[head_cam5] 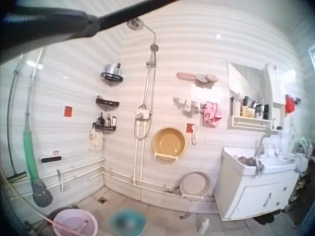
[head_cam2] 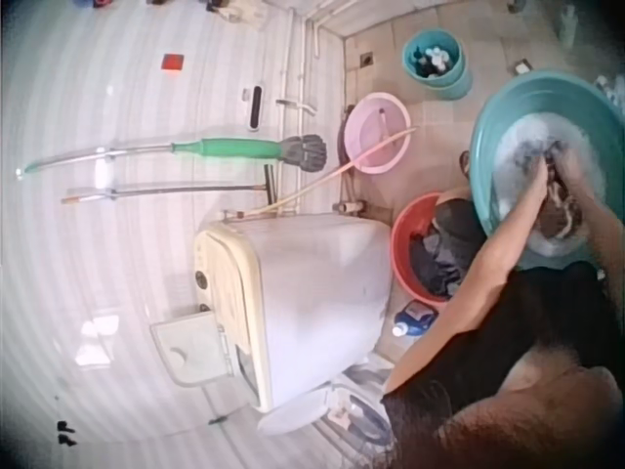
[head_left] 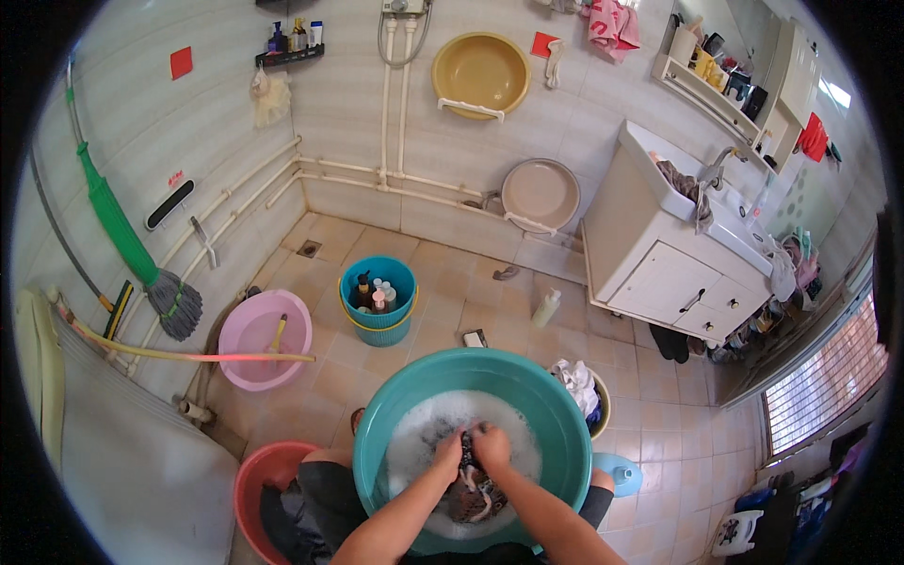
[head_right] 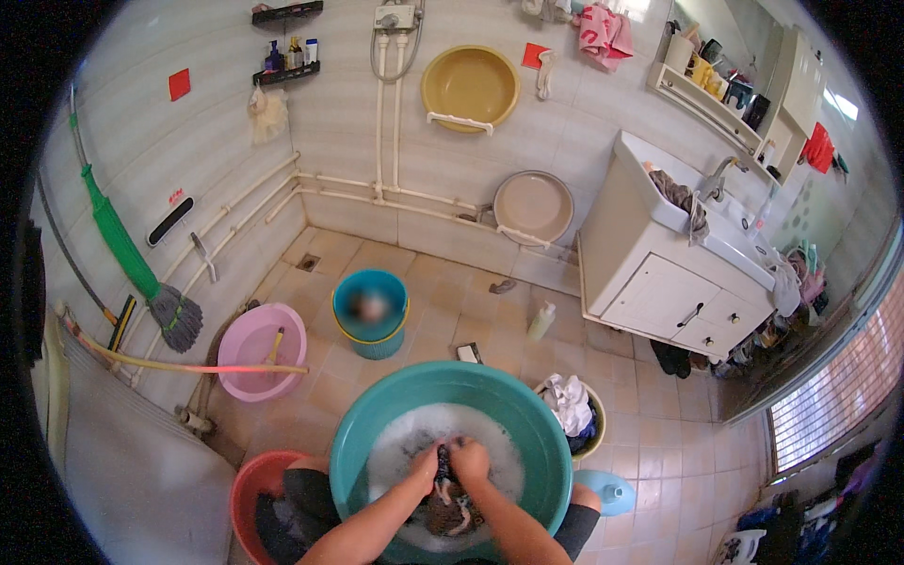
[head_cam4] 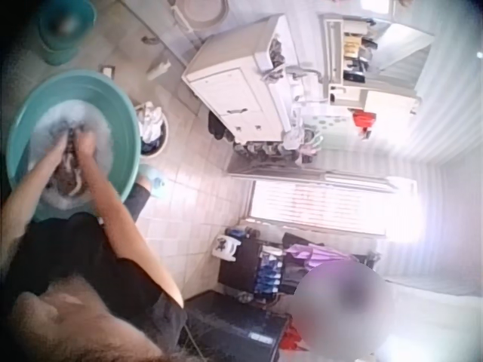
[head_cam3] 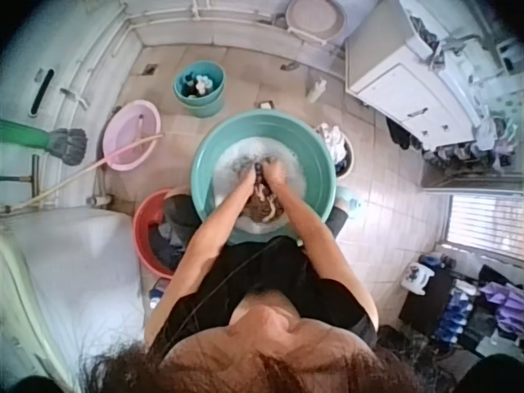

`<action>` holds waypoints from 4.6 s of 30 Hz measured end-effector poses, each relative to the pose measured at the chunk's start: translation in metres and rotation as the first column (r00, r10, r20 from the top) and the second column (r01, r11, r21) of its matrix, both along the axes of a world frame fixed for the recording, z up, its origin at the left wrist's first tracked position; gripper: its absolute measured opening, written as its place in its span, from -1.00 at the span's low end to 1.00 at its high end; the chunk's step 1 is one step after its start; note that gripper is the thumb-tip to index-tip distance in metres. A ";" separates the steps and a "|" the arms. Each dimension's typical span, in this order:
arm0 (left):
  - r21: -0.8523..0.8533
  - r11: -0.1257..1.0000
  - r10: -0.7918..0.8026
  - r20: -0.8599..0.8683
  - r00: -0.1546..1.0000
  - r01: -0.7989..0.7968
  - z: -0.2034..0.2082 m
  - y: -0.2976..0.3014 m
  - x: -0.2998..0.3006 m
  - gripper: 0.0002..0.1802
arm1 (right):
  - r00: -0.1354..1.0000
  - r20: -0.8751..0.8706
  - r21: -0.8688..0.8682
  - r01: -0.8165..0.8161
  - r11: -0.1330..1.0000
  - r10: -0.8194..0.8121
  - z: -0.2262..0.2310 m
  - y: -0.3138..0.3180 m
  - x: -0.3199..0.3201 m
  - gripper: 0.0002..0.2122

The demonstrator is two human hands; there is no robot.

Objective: The person sits on a small stool and hand-washes a dark garment in a large teal basin filled with soapy water. They repeatedly scrub, squeeze, and agitate the fabric with both hands throughout the clip.

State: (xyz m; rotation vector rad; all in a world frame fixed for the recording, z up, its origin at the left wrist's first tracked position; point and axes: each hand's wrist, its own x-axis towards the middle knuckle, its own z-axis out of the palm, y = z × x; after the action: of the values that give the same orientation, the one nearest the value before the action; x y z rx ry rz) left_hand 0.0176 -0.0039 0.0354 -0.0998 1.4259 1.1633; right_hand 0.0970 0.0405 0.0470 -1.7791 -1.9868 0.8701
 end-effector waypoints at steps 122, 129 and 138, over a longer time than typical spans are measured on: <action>0.705 0.699 0.069 -0.234 0.970 0.121 0.126 -0.030 -0.050 -0.86 | 0.743 -0.595 -0.341 -0.578 0.742 0.305 0.102 -0.009 0.101 -0.83; 0.653 0.698 0.129 -0.517 0.846 0.293 0.140 -0.034 -0.059 -0.78 | 0.281 -0.936 -0.310 -0.370 0.876 -0.212 0.104 -0.011 0.124 -0.93; 0.374 0.880 0.117 -0.767 0.631 0.292 0.087 -0.018 -0.060 -0.72 | 0.767 -0.635 -0.108 -0.207 0.972 0.092 0.090 0.003 0.116 -0.92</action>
State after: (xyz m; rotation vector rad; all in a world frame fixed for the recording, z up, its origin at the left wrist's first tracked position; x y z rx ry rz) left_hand -0.0428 -0.0217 0.1220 0.9376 1.7956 1.5226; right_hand 0.2130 0.0433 0.1373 -1.1680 -1.6417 1.4982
